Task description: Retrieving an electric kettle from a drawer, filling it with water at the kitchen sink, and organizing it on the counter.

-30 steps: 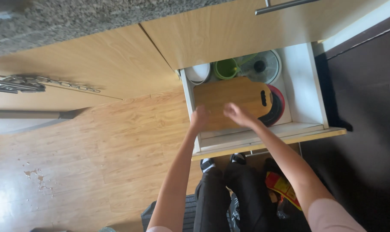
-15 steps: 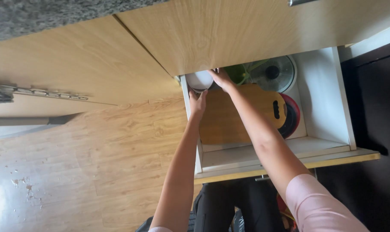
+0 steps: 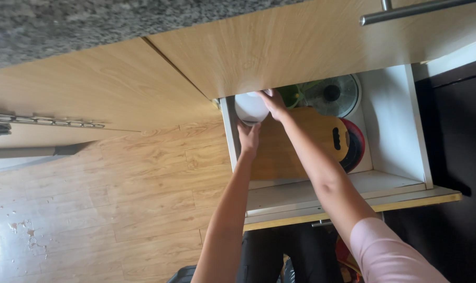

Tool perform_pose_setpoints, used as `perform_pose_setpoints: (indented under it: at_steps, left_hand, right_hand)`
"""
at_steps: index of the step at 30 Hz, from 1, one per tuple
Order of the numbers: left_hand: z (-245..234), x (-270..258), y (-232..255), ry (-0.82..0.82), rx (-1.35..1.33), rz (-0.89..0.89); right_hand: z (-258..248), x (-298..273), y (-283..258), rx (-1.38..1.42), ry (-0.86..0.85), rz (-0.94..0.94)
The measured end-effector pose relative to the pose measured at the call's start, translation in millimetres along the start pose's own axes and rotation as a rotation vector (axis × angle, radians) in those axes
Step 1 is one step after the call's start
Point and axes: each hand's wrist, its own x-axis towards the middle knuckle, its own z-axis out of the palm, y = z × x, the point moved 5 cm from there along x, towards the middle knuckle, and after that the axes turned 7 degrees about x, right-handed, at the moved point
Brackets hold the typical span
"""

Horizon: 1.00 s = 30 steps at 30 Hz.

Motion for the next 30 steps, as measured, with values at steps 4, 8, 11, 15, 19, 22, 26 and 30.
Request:
perform_pose_setpoints:
  at_steps: [4,8,11,15,19,22,26,30]
  left_hand:
    - [7.4,-38.8,25.9,-0.039,0.004,0.149]
    - [18.5,-79.8,53.1,-0.037,0.258,0.164]
    - [29.6,-122.8,77.7,0.011,0.498,0.162]
    - [47.8,-176.6,84.5,0.083,0.692,0.172]
    - [61.9,-211.7,104.0,0.136,0.788,0.191]
    - [66.3,-220.5,117.9,0.16,0.874,0.197]
    - [72.1,-216.1,125.1,0.071,1.079,0.22]
    - [72.0,-207.8,137.5,-0.022,1.276,0.154]
  right_hand:
    - [6.8,-51.5,-47.5,0.006,-0.016,-0.036]
    - [-2.6,-82.2,-67.8,0.055,0.024,-0.027]
    - [-15.0,-105.3,-84.1,0.021,0.016,0.004]
    - [-36.9,-133.9,-101.9,-0.137,-0.108,0.132]
    - [-66.1,-162.4,-96.3,0.018,-0.026,0.371]
    - [-99.6,-178.6,-79.5,0.028,0.236,0.553]
    - [-136.7,-193.8,-36.0,0.048,0.348,0.577]
    - [-140.8,-212.7,-19.3,0.177,0.345,0.653]
